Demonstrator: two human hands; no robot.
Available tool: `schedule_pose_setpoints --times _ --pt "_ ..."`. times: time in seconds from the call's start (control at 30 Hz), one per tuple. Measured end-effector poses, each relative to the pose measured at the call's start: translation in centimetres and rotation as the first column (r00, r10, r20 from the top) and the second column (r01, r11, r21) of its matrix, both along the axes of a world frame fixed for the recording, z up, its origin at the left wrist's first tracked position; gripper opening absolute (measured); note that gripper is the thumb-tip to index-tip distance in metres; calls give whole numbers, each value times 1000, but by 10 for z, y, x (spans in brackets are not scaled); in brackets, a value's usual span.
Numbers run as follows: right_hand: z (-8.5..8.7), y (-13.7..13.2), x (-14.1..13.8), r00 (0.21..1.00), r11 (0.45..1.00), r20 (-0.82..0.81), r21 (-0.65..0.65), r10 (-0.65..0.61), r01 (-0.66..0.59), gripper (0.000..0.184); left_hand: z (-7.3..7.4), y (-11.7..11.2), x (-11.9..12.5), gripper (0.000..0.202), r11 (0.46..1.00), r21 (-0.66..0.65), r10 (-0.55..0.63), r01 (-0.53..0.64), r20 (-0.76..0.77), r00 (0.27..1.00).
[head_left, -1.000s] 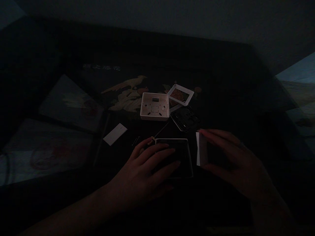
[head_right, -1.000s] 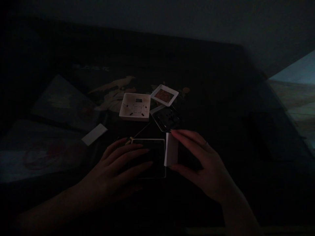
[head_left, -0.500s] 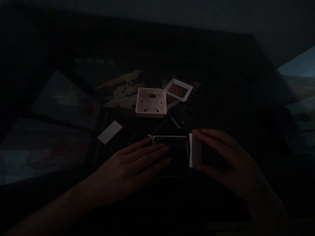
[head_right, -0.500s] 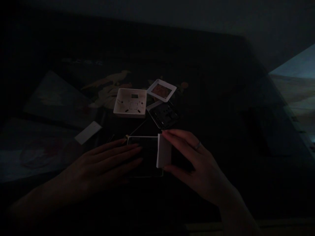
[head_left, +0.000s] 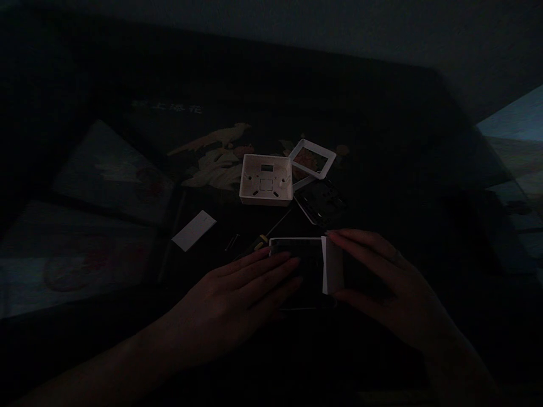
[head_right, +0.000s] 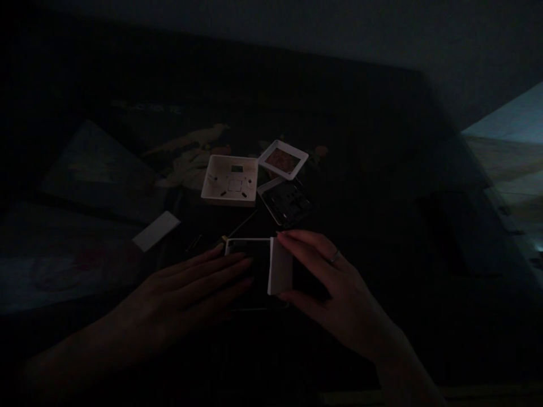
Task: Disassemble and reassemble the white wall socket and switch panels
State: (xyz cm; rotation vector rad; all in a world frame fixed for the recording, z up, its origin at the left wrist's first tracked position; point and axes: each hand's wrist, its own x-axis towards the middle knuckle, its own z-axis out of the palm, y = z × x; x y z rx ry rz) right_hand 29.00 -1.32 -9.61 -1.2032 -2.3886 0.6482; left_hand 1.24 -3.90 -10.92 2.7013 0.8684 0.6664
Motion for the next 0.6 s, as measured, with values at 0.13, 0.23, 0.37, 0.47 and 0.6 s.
schedule_pose_setpoints --times 0.13,0.23,0.37,0.47,0.6 --pt "0 1 1 1000 1000 21 14 -11 10 61 -6 -1 0 33 1000 28 7 -7 -13 1000" --pt "1 1 4 999 999 37 49 -13 11 59 -10 0 1 33 997 76 20 -20 0 1000" --pt "3 0 6 998 997 61 71 12 -16 56 -13 1 2 30 993 110 49 -50 13 999" --pt "2 -3 4 996 997 69 48 59 -63 56 -13 2 2 31 992 95 80 -82 21 997" --pt "-3 -6 -1 988 991 101 47 118 -123 58 -14 2 1 35 994 63 88 -89 24 996"
